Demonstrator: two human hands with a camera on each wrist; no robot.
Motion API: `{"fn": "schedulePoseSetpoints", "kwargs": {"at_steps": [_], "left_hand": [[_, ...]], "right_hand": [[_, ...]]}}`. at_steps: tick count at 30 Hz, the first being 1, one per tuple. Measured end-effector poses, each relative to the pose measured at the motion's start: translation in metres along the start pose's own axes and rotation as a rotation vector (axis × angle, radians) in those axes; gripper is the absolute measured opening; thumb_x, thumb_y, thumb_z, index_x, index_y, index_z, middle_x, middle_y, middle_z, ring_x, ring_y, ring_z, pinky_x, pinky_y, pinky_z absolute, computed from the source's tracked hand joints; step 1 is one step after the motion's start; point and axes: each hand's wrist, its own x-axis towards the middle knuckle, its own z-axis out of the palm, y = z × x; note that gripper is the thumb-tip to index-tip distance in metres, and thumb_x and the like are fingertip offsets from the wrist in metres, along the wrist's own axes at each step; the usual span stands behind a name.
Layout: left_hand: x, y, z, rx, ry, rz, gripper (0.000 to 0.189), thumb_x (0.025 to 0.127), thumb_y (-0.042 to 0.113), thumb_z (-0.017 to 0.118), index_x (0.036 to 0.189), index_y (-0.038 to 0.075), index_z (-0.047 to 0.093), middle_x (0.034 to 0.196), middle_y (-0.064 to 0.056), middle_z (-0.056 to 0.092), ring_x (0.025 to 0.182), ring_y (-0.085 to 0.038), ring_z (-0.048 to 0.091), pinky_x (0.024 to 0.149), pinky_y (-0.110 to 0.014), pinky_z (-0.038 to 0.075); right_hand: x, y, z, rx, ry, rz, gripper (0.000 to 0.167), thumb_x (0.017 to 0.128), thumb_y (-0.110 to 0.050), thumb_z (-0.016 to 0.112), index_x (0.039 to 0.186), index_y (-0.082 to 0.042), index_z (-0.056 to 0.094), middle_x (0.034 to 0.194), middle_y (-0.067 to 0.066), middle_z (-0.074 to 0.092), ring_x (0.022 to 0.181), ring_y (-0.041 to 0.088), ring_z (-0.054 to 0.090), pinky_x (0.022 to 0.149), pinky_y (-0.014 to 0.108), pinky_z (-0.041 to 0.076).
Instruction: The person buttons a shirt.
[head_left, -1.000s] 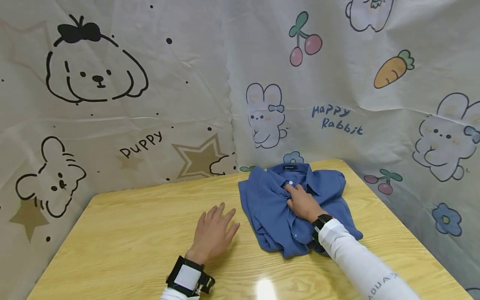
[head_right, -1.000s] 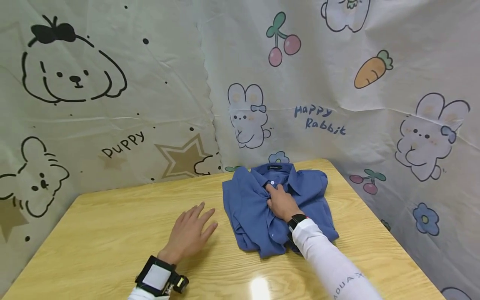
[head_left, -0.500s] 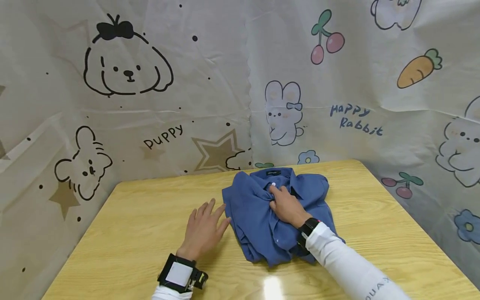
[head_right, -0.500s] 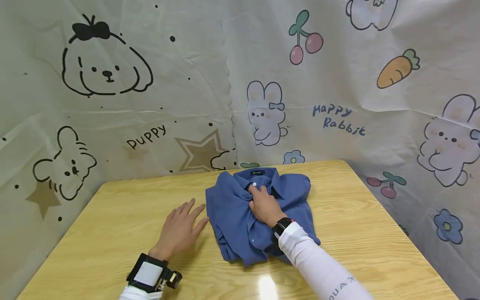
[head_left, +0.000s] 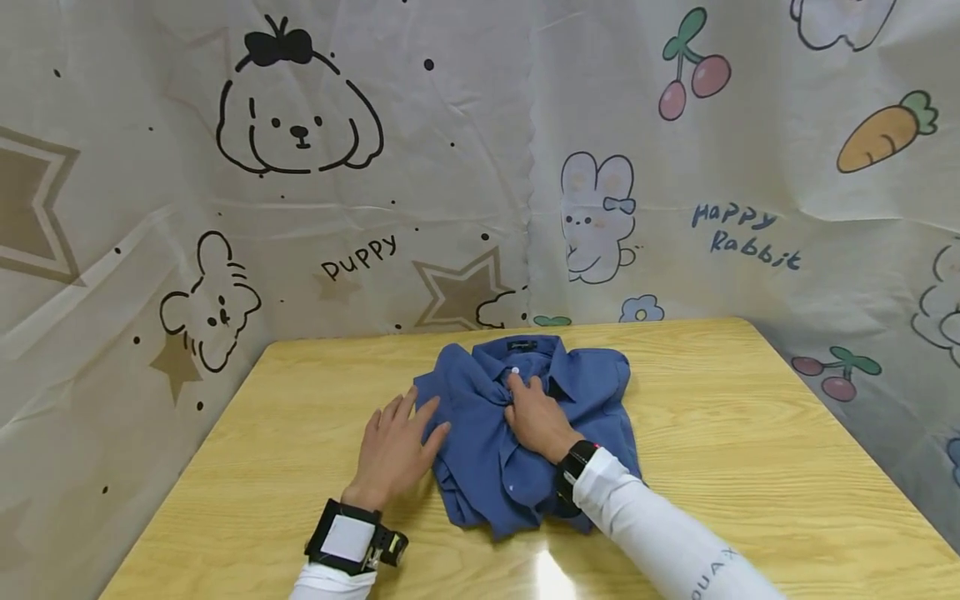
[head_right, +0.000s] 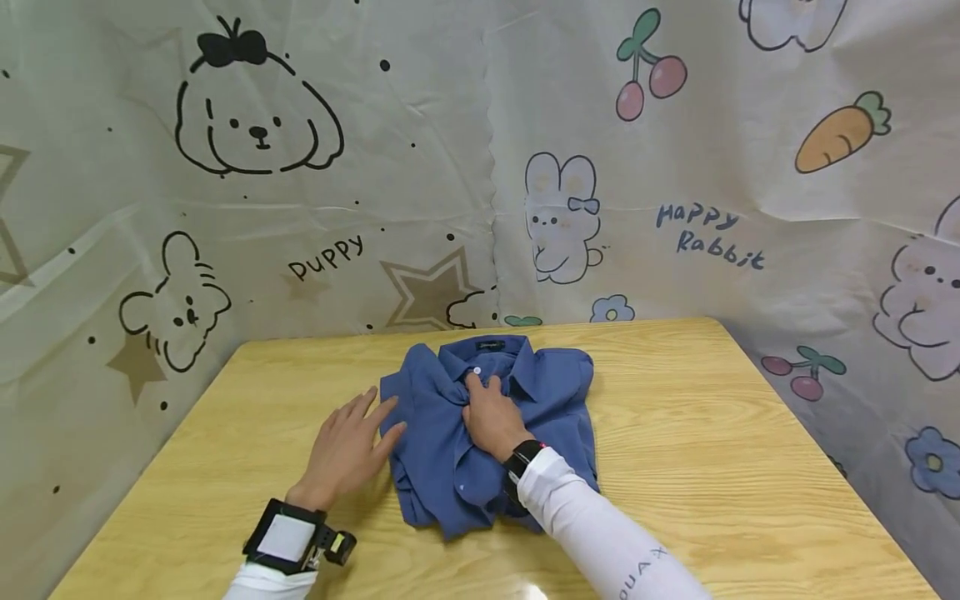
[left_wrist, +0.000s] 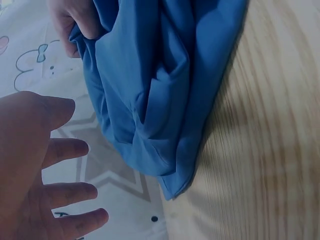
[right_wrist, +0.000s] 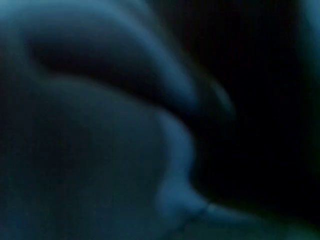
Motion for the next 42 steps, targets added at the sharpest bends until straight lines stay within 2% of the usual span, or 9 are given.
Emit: {"fn": "schedulePoseSetpoints", "kwargs": {"at_steps": [9,16,18,20,22,25,27,31,42], "left_hand": [[-0.002,-0.007,-0.003,-0.005,0.022,-0.002,0.046,0.096,0.039,0.055,0.133,0.010,0.057,0.141,-0.024,0.043,0.127,-0.043,0.040,0.098,-0.062,0.031],[-0.004,-0.012,-0.006,-0.003,0.036,-0.018,0.046,0.096,0.038,0.055,0.132,0.011,0.058,0.140,-0.024,0.044,0.127,-0.042,0.040,0.098,-0.062,0.031],[-0.004,-0.014,-0.006,-0.002,0.045,-0.020,0.045,0.096,0.038,0.056,0.132,0.010,0.058,0.139,-0.024,0.044,0.127,-0.043,0.040,0.098,-0.062,0.031],[-0.005,-0.015,-0.006,-0.004,0.048,-0.026,0.045,0.096,0.037,0.056,0.132,0.010,0.058,0.140,-0.024,0.044,0.127,-0.043,0.040,0.099,-0.062,0.030],[-0.005,-0.016,-0.007,-0.007,0.048,-0.031,0.045,0.096,0.037,0.056,0.132,0.010,0.058,0.140,-0.024,0.043,0.127,-0.044,0.040,0.099,-0.062,0.029],[-0.006,-0.016,-0.008,-0.012,0.049,-0.037,0.045,0.096,0.037,0.056,0.132,0.010,0.058,0.140,-0.025,0.043,0.127,-0.044,0.040,0.100,-0.062,0.029],[-0.006,-0.017,-0.009,-0.011,0.050,-0.038,0.045,0.096,0.037,0.056,0.132,0.010,0.058,0.140,-0.025,0.043,0.127,-0.044,0.040,0.100,-0.062,0.029],[-0.007,-0.019,-0.011,-0.008,0.057,-0.037,0.045,0.096,0.036,0.057,0.132,0.010,0.058,0.139,-0.025,0.044,0.126,-0.044,0.041,0.099,-0.062,0.030],[-0.012,-0.028,-0.011,-0.001,0.029,-0.049,0.046,0.095,0.036,0.057,0.132,0.010,0.058,0.139,-0.025,0.045,0.126,-0.044,0.042,0.099,-0.061,0.031]], "right_hand": [[-0.001,-0.011,0.013,0.013,-0.013,0.013,0.027,0.098,-0.010,0.049,0.123,-0.002,0.041,0.097,0.020,0.044,0.058,0.028,0.049,0.053,0.042,0.043],[0.000,-0.024,0.021,-0.001,-0.043,0.021,0.024,0.097,-0.012,0.052,0.118,-0.003,0.043,0.096,0.020,0.044,0.059,0.029,0.051,0.054,0.043,0.045],[-0.002,-0.028,0.023,-0.084,-0.063,0.047,0.032,0.096,-0.019,0.056,0.122,-0.004,0.046,0.103,0.021,0.046,0.073,0.033,0.054,0.062,0.045,0.048],[-0.005,-0.033,0.026,-0.197,-0.098,0.090,0.041,0.095,-0.031,0.058,0.128,-0.008,0.050,0.115,0.021,0.048,0.094,0.037,0.053,0.077,0.050,0.045],[-0.009,-0.036,0.029,-0.292,-0.159,0.143,0.054,0.093,-0.045,0.058,0.137,-0.015,0.049,0.132,0.019,0.044,0.117,0.043,0.042,0.093,0.058,0.035],[-0.013,-0.037,0.034,-0.332,-0.267,0.215,0.064,0.092,-0.059,0.049,0.146,-0.025,0.041,0.150,0.014,0.029,0.134,0.049,0.021,0.100,0.069,0.016],[-0.014,-0.037,0.037,-0.319,-0.311,0.243,0.066,0.092,-0.062,0.044,0.149,-0.029,0.035,0.154,0.013,0.022,0.136,0.052,0.014,0.098,0.074,0.010],[-0.014,-0.038,0.039,-0.319,-0.321,0.237,0.067,0.093,-0.063,0.040,0.150,-0.029,0.032,0.155,0.013,0.018,0.136,0.052,0.012,0.096,0.076,0.011],[-0.009,-0.039,0.023,-0.241,-0.294,0.203,0.064,0.092,-0.059,0.049,0.145,-0.023,0.043,0.152,0.012,0.028,0.131,0.053,0.023,0.091,0.078,0.017]]}}
